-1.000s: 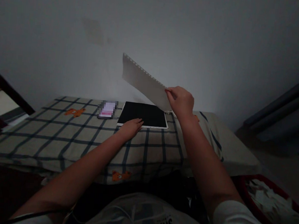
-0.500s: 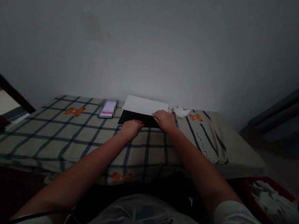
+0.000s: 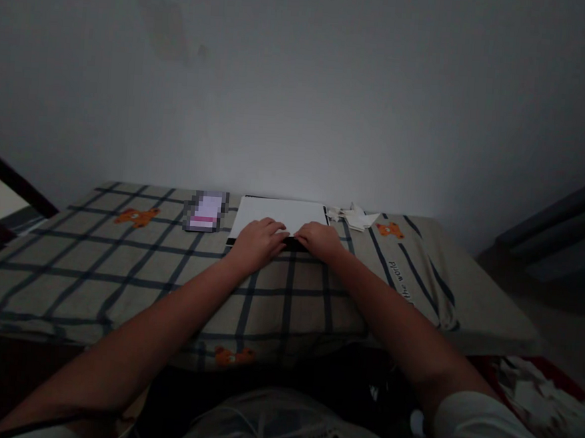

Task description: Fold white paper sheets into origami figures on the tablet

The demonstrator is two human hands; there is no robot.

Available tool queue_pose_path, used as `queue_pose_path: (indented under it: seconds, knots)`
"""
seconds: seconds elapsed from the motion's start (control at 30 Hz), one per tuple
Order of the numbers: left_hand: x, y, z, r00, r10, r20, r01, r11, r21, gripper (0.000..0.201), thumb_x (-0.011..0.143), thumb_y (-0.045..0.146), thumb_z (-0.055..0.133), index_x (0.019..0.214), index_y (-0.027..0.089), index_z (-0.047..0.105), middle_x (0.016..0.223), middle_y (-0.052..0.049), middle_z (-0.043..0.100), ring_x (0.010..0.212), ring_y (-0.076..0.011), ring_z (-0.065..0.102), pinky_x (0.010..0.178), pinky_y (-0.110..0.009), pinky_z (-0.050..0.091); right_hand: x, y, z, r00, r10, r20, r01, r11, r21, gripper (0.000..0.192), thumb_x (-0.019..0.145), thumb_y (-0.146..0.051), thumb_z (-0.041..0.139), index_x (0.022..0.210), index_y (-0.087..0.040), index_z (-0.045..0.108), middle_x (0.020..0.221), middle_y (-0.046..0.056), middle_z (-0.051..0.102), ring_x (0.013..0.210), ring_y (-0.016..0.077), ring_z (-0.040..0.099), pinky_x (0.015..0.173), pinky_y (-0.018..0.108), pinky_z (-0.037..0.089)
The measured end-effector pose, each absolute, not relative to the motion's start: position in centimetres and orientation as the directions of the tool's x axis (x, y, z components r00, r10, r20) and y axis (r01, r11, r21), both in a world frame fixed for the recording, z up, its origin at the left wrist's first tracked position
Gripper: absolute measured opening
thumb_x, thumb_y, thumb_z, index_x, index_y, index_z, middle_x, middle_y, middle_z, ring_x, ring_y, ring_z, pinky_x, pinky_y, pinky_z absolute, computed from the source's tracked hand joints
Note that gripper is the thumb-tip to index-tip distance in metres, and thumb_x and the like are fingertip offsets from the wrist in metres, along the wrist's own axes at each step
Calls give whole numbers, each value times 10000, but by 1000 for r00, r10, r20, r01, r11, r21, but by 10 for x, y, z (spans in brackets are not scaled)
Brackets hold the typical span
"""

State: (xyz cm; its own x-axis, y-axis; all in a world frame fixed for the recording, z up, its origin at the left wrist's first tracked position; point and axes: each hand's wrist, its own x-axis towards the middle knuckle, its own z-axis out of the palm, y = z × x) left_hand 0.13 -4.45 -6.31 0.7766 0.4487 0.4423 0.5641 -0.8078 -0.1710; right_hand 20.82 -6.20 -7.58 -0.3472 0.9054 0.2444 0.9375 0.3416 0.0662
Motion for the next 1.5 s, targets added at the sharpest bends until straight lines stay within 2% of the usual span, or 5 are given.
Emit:
queue_pose_path:
  seconds: [0.33, 0.77, 1.13, 1.4, 1.5]
  knots:
    - [-5, -6, -66, 801, 561, 210, 592, -794, -135, 275, 895, 344, 424, 947, 254, 679, 937, -19, 681, 886, -183, 577, 656, -265, 396, 225, -56, -75, -462, 862, 208, 874, 483, -59, 294, 884, -379, 469, 1041, -224, 663, 1056, 57, 669, 1015, 202, 558, 817, 298, 418]
    - [3, 28, -59, 848, 530, 7, 517, -830, 211, 320, 856, 364, 424, 897, 179, 681, 866, -45, 686, 759, -146, 599, 679, -239, 404, 251, -39, -94, -503, 786, 359, 732, 608, -306, 231, 868, -266, 497, 868, -152, 698, 955, 93, 668, 927, 187, 557, 851, 333, 412]
    - [13, -3, -66, 726, 672, 146, 687, -718, -110, 387, 889, 373, 330, 966, 159, 643, 941, -110, 640, 863, -246, 577, 687, -343, 407, 257, -31, -95, -459, 835, 304, 740, 549, -389, 211, 840, -326, 545, 775, -161, 659, 864, 68, 646, 818, 160, 543, 765, 297, 388]
    - [37, -42, -77, 919, 349, 183, 387, -889, -245, 319, 889, 194, 357, 1070, 184, 620, 1039, -83, 621, 999, -223, 524, 750, -340, 435, 255, -29, -95, -432, 849, 306, 720, 529, -450, 190, 800, -313, 597, 694, -165, 651, 804, 50, 642, 780, 146, 548, 754, 283, 394]
    - [43, -46, -87, 919, 343, 195, 385, -889, -247, 344, 915, 202, 328, 1155, 143, 567, 1081, -101, 611, 1048, -216, 510, 840, -346, 428, 256, -28, -96, -423, 852, 308, 716, 522, -463, 205, 794, -330, 602, 684, -164, 653, 792, 47, 638, 771, 142, 551, 741, 275, 398]
